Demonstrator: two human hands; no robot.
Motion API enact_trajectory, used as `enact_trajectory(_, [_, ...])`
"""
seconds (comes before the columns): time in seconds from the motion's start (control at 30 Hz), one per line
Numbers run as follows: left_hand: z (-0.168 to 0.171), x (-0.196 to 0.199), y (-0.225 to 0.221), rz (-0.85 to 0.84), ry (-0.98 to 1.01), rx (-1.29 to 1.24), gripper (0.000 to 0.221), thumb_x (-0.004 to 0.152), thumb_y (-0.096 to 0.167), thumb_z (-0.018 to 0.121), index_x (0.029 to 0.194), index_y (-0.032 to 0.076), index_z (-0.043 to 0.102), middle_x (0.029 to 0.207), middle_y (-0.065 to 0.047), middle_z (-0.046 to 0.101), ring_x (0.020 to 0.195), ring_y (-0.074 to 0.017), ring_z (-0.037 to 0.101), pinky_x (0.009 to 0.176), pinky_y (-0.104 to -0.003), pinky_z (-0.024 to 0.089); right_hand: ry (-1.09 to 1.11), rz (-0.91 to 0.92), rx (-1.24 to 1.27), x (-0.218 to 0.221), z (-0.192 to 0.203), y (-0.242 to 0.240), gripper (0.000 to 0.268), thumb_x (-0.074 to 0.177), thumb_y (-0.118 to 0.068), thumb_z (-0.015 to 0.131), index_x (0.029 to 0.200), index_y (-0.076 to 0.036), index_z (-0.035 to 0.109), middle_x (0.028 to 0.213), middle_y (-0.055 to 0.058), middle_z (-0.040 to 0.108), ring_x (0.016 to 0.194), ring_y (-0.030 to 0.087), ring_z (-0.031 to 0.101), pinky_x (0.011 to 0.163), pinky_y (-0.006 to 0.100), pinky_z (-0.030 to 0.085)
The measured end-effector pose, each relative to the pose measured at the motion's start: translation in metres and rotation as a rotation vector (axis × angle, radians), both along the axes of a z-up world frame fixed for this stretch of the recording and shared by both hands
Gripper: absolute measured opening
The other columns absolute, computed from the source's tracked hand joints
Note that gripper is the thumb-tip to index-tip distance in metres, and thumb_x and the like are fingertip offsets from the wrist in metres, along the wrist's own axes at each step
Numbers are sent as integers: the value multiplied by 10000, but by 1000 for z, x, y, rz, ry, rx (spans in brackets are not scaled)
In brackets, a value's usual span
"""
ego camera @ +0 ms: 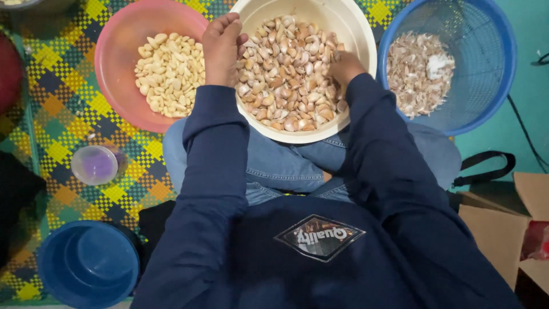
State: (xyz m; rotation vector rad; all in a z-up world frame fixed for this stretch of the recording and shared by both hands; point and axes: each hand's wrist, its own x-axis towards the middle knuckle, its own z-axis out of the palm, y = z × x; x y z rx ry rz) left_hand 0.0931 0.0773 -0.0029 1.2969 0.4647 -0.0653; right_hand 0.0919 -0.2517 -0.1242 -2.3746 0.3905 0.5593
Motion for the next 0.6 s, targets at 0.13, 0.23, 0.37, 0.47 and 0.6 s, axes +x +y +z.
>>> enact_trajectory(0.13, [-2, 1, -3, -40, -78, 40, 246, 923, 132, 618, 1145, 68, 702, 845, -11, 644, 719, -54, 652, 537, -188, 456, 87, -5, 54, -1, -9, 27, 365, 754, -92, 491, 1030, 82, 656, 671, 244, 677, 618, 380, 683, 581, 470, 562])
enact_trajectory(0.23, [-3, 1, -6, -53, -39, 80, 235, 922, 156, 638, 1134, 83, 710, 885, -12, 672, 744, -69, 699, 532, -183, 464, -354, 197, 45, 5, -94, 35, 275, 733, -123, 561, 957, -61, 707, 1028, 203, 744, 1013, 410, 683, 832, 494, 524])
enact_trajectory(0.37, [8, 0, -8, -42, -10, 95, 227, 926, 151, 640, 1133, 86, 710, 887, -30, 680, 759, -77, 689, 567, -197, 480, -452, 418, -11, -29, -54, 105, 551, 938, -154, 619, 1475, -71, 531, 1412, 274, 559, 1303, 476, 505, 1092, 563, 406])
enact_trajectory(0.47, [9, -1, -7, -43, 25, 118, 247, 922, 157, 641, 1148, 91, 715, 931, -27, 704, 769, -78, 700, 605, -209, 510, -562, 471, 293, -59, -1, 140, 508, 901, -60, 573, 1400, -78, 476, 1344, 220, 501, 1216, 406, 486, 997, 497, 408])
enact_trajectory(0.6, [9, -1, -8, -30, 17, 105, 206, 931, 159, 647, 1121, 116, 714, 891, 3, 697, 752, -57, 695, 627, -208, 513, -430, 680, 288, -78, 31, 158, 639, 1003, 90, 467, 1603, -35, 288, 1663, 259, 239, 1554, 445, 192, 1283, 588, 248])
